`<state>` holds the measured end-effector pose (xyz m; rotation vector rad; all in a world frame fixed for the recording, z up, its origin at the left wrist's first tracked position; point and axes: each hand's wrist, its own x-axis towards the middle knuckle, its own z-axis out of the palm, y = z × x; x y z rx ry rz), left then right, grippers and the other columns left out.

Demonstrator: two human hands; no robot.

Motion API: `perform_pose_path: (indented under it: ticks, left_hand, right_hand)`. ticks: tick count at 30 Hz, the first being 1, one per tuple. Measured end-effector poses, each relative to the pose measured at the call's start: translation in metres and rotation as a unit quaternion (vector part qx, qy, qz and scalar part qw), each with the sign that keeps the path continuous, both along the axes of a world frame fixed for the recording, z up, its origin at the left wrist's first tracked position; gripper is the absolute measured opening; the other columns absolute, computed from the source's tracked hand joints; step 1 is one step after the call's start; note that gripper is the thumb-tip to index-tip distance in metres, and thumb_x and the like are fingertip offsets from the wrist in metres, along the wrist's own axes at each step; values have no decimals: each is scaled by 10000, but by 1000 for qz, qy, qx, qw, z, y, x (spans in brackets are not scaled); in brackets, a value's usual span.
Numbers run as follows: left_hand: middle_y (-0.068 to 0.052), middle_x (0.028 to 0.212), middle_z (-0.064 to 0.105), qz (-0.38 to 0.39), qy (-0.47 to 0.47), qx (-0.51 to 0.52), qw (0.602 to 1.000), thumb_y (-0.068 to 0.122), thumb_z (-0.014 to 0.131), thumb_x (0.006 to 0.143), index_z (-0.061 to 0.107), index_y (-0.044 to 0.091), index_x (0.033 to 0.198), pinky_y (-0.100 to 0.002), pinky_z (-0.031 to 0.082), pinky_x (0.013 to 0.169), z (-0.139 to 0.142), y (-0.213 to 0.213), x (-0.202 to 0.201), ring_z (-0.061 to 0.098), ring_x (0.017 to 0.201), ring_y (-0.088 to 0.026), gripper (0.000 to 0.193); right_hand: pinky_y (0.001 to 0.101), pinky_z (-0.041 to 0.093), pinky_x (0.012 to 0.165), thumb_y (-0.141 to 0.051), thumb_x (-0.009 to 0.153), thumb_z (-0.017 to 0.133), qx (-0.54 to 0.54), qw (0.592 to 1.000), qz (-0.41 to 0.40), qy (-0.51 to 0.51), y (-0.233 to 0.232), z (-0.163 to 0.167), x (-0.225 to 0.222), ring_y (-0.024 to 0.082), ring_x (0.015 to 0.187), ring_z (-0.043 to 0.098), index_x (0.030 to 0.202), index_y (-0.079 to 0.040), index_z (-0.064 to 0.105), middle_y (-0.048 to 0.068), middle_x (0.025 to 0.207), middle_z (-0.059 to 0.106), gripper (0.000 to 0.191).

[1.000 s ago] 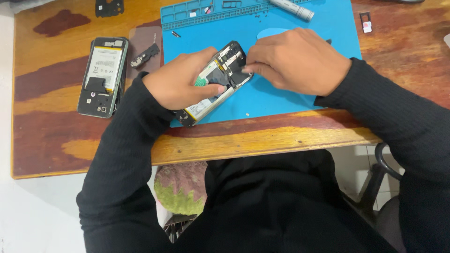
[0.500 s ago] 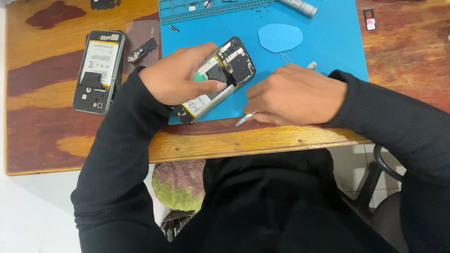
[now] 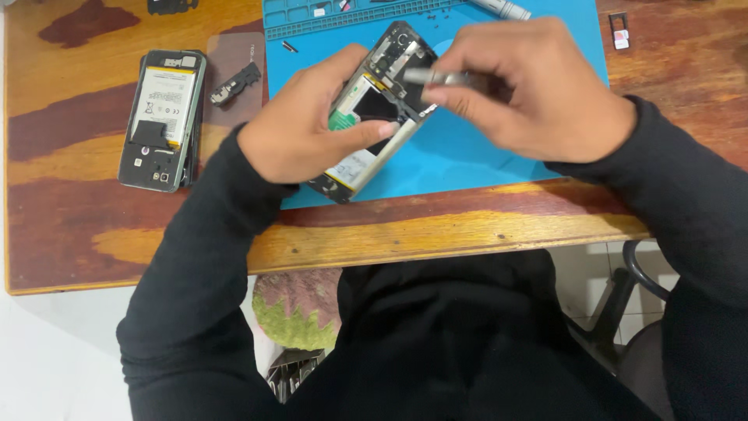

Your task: The person disassembles a smartphone, removes the back cover and internal components, cleans the device with a cloth, and reassembles it. The person also handles a second disassembled phone and uses tools such as a spudger and screwdriver to manipulate internal parts.

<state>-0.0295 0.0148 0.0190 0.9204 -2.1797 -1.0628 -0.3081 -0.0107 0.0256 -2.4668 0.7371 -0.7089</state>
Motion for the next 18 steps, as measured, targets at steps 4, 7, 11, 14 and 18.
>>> perform_pose_path:
  ticks: [4, 7, 11, 14, 18]
  left_hand:
    - [-107, 1086, 736, 8, 4, -34, 999, 144, 756, 1028, 523, 24, 1303, -327, 578, 837, 4, 11, -7, 742, 990, -169, 380]
    - [-123, 1113, 746, 3, 26, -69, 997, 137, 747, 1067, 506, 21, 1340, -338, 594, 852, 7, 16, -9, 771, 1003, -212, 383]
    - [-129, 1076, 736, 0, 32, -91, 995, 135, 733, 1084, 488, 13, 1340, -330, 586, 812, 10, 20, -8, 767, 945, -222, 375]
    - [-132, 1050, 734, -1, 32, -100, 994, 124, 727, 1095, 489, 8, 1323, -333, 578, 811, 10, 22, -9, 763, 901, -222, 349]
    - [-126, 1050, 739, 2, 28, -86, 996, 119, 725, 1078, 500, 15, 1335, -325, 580, 774, 11, 22, -9, 770, 898, -217, 357]
  right_hand:
    - [221, 445, 615, -99, 1105, 694, 186, 974, -22, -124, 6, 0, -2, 43, 690, 577, 1111, 9, 667, 38, 850, 631, 111]
    - [207, 554, 730, -56, 1073, 661, 185, 969, 4, -165, 6, 2, -2, 69, 863, 668, 1099, 36, 640, 36, 956, 677, 98]
    - [191, 570, 708, -59, 1072, 671, 180, 969, 24, -167, 1, 5, -2, 64, 814, 686, 1077, 23, 655, 41, 915, 678, 84]
    - [183, 557, 665, -58, 1083, 673, 179, 970, 19, -166, 1, 6, -1, 59, 772, 678, 1085, 22, 682, 47, 897, 686, 81]
    - [196, 555, 666, -73, 1027, 668, 206, 963, -10, -173, 2, 5, 1, 60, 767, 669, 1027, 18, 687, 35, 881, 683, 92]
